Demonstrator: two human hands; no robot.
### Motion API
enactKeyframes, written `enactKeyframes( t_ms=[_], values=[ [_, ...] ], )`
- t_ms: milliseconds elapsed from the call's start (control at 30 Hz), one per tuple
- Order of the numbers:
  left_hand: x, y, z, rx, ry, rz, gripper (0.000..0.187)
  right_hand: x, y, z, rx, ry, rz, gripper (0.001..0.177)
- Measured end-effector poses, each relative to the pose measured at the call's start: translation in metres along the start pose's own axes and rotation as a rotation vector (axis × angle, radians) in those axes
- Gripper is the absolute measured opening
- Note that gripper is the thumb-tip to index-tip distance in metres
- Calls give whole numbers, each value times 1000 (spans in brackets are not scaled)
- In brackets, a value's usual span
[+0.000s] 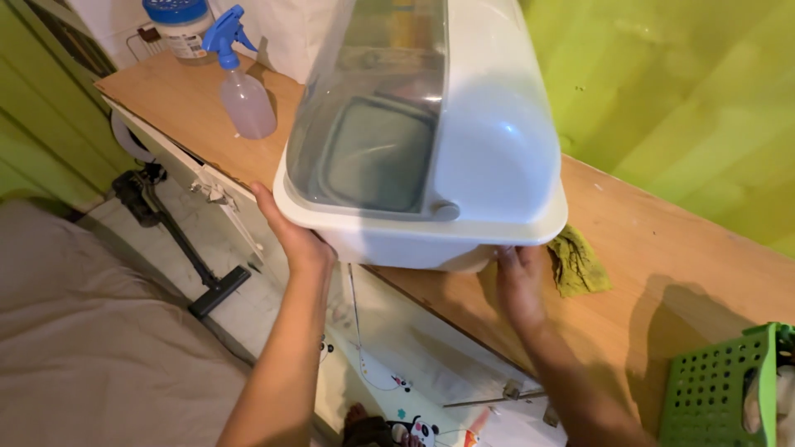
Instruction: The recorder cleans a surface and organizes various baby-related items, including containers, dishes, and toys, into storage bins.
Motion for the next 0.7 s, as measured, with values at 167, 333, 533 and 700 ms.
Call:
enactKeyframes(
  t_ms=[167,333,533,700],
  values=[
    [14,-4,39,-135,140,-129,65,24,4,-48,99,117,-58,53],
    [41,8,66,-150,431,-599,40,27,15,-102,-11,169,-127,58],
    [44,50,50,131,353,-492,91,77,57,-105,-173,281,207,63],
    [58,84,39,163,218,-965,143,50,42,-109,-199,269,105,69]
  ],
)
Point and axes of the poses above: each hand's wrist, its own z-axis away from the middle knuckle, its own y-axis out of the palm, x = y × z, the point moved 2 cm from there along -z, towards the middle knuckle, and after that the axes turned 13 degrees about -x, right-handed, at the moved point
